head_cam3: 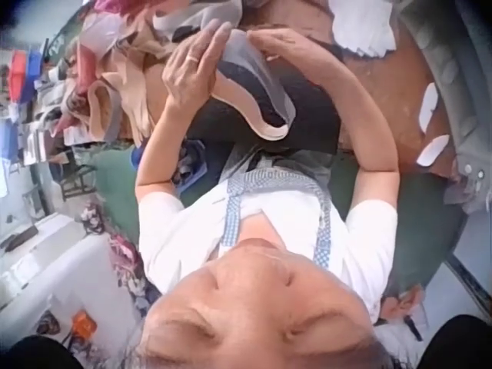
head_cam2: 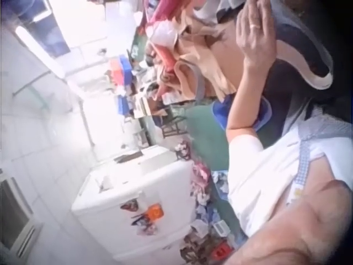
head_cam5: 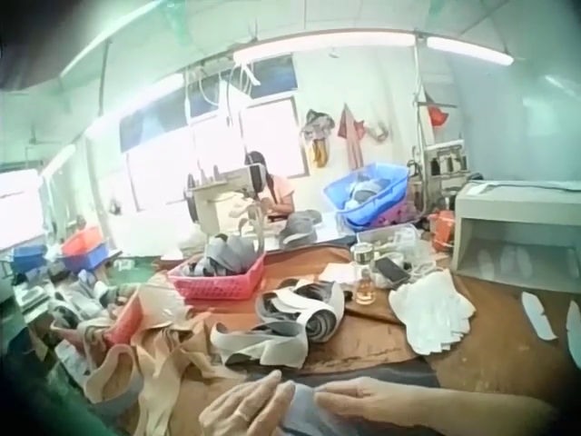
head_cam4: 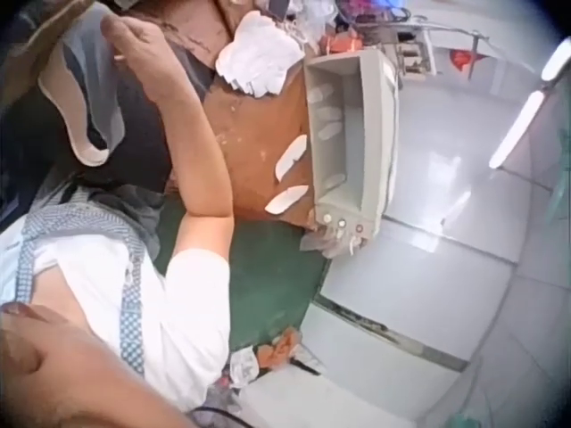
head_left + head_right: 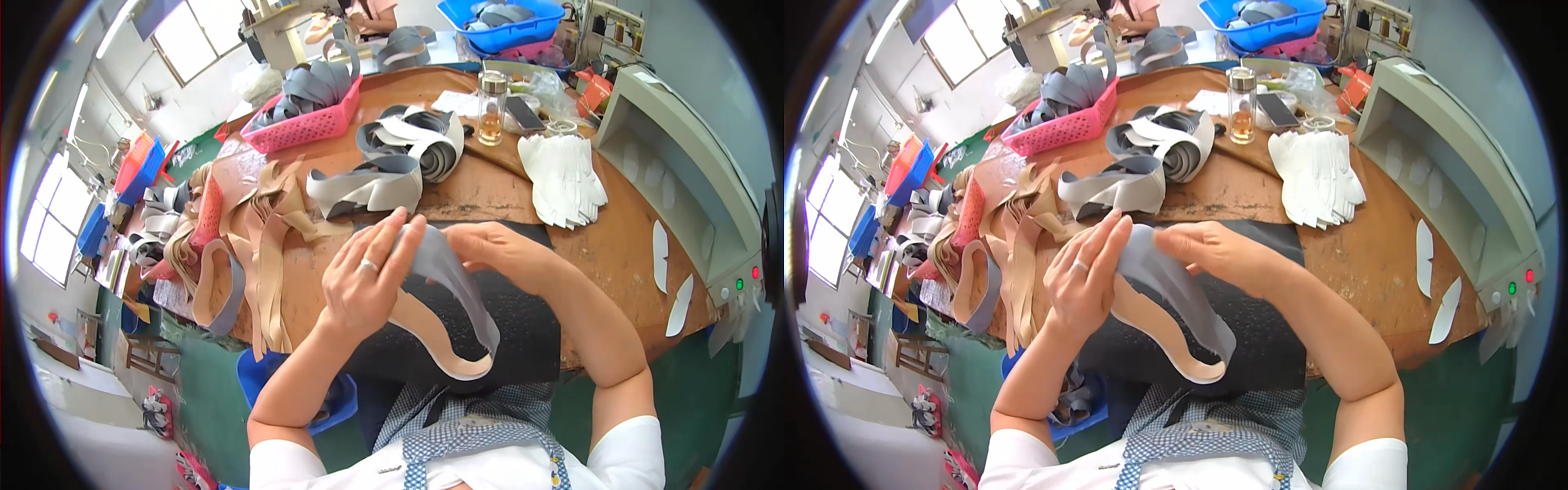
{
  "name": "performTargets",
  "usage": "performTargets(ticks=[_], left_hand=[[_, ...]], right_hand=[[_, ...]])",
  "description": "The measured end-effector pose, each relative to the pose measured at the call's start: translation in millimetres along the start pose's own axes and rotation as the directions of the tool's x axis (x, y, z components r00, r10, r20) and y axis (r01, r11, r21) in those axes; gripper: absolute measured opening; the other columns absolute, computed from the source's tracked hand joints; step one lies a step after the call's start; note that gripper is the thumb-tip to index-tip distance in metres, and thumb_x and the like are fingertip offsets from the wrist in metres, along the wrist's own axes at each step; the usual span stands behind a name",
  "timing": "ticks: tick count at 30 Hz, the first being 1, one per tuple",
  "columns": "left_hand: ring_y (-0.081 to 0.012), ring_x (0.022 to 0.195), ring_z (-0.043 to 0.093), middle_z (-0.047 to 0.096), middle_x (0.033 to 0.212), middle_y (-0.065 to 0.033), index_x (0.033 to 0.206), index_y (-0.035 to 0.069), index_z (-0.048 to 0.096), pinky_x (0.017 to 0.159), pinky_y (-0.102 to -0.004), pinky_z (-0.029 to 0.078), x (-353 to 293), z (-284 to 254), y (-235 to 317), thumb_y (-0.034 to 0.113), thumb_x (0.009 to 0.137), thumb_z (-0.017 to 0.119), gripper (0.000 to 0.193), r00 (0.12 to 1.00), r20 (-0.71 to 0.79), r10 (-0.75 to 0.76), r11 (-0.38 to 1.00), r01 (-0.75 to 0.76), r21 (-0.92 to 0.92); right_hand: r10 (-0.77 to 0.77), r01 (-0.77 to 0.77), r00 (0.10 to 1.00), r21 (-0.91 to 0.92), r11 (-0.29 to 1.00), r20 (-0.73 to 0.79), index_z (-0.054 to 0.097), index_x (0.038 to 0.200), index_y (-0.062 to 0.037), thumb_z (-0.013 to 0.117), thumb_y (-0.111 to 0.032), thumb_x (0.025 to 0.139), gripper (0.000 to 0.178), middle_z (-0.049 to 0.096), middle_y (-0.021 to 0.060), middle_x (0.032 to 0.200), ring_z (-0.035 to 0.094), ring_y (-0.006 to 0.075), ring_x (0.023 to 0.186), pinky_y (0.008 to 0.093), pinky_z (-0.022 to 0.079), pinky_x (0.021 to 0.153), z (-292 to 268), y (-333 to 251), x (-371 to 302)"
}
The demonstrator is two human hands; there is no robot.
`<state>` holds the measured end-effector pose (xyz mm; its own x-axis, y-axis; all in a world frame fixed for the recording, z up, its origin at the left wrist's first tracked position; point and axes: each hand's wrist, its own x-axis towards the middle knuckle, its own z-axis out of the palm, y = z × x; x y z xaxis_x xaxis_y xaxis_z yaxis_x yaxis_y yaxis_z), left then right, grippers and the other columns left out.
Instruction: Inspecting and preparing shoe upper components for assembly at a factory workbench.
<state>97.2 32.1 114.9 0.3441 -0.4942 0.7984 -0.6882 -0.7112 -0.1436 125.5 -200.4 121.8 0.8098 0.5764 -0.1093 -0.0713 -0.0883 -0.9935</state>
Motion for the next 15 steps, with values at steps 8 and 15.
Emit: performTargets(ticks=[8, 15], left_hand=[[-0.0241, 0.115, 0.061, 0.064, 0.121, -0.0124, 0.137, -0.001, 0.05, 0.1, -0.0402, 0.048, -8.3, 21.8, 20.0, 0.024, 0.104, 0.054, 0.041, 0.582, 0.099, -0.807, 0.259, 0.5, -0.826], [-0.0175, 0.11, 0.064, 0.066, 0.116, -0.0075, 0.128, 0.002, 0.055, 0.098, -0.0352, 0.049, -46.5, 42.0, 49.1, 0.006, 0.092, 0.072, 0.04, 0.424, 0.741, -0.521, -0.716, 0.255, -0.649]], right_hand=[[-0.438, 0.435, 0.895, -0.056, 0.899, -0.082, 0.068, 0.101, 0.0006, 0.077, 0.008, 0.08, 0.024, 0.067, 0.0034, 0.091, 0.064, 0.0134, 0.094, 0.0281, 0.051, 0.086, 2.9, -24.1, -13.0], [-0.521, 0.455, 0.848, -0.644, 0.615, 0.101, 0.07, 0.092, -0.0015, 0.079, 0.0, 0.074, 0.021, 0.067, 0.0112, 0.083, 0.064, 0.0293, 0.086, 0.0464, 0.045, 0.103, -0.7, 21.5, -15.3]])
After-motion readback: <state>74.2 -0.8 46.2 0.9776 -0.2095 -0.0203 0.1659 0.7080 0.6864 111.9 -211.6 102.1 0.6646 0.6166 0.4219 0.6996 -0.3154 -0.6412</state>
